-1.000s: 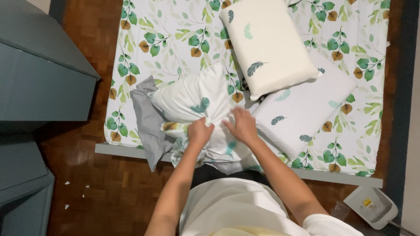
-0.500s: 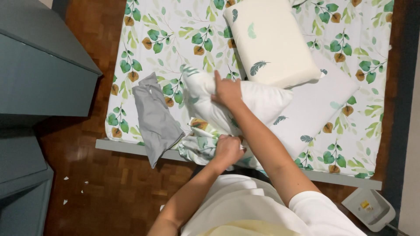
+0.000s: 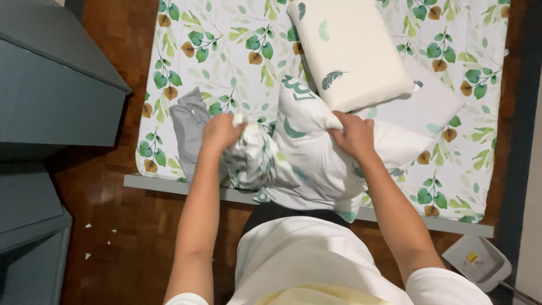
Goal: The person inserts a pillow into a pillowcase on a bed. They hold the pillowcase open, insert the pillow, and then adjust the fabric to fit the pillow properly.
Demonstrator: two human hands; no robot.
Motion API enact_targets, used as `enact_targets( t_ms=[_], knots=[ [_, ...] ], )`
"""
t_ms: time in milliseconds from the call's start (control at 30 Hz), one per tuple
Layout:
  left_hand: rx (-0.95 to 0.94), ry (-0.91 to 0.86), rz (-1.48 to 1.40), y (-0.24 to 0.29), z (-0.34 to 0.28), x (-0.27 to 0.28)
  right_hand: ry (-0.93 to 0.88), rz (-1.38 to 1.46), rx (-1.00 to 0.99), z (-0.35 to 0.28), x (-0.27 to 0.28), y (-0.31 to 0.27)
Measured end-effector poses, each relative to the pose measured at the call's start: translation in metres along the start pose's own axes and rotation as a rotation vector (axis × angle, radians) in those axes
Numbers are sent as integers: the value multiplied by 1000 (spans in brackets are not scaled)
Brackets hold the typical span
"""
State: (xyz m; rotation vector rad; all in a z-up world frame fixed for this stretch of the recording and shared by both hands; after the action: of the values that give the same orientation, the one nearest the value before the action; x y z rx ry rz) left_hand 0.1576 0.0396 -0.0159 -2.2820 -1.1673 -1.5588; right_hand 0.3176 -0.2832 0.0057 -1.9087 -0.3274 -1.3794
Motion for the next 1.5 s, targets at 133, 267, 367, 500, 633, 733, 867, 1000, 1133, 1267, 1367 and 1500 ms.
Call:
enact_targets(
  t_ms=[133,267,367,500,633,733,867,1000,1133,1267,1367,1500],
  knots=[
    [12,174,-113,13,14,57,112,-85,36,-41,-1,14],
    [104,391,-197,23,27,94,211,-89,58,-74,10,7],
    [117,522,-233,40,25,112,272,-94,69,-93,20,-1],
    [100,635,-318,70,12,119,329,-107,90,-105,27,-13],
    [-109,680,-350,130,-18,108,318,-147,129,-91,10,-38],
    [-222,581,-358,167,-45,80,339,-188,132,-71,-2,-56],
    [-326,537,-393,172,-75,50,426,-277,84,-39,-6,-46],
    [-151,581,-480,112,-65,46,508,-337,25,-23,5,-23],
    [-76,616,-482,85,-87,57,590,-352,6,-18,6,-17],
    [-93,542,-545,98,-103,45,587,-275,-16,-19,-2,-29],
    [-210,560,-622,107,-89,20,429,-220,30,-23,-22,-51],
    [-324,606,-667,125,-85,25,222,-168,208,-43,-39,-105]
  ],
)
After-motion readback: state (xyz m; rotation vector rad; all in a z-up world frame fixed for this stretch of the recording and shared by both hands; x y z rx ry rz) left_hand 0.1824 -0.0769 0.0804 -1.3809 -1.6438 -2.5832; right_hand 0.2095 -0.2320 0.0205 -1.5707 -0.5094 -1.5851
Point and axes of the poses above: each hand's wrist, its own z-axis towards the middle knuckle, its own x-axis out of the back of the hand, y = z × x, the point moved 10 cm from there along z, towards the middle knuckle, and after that the axes turned 6 degrees about x, right-handed, at the moved point
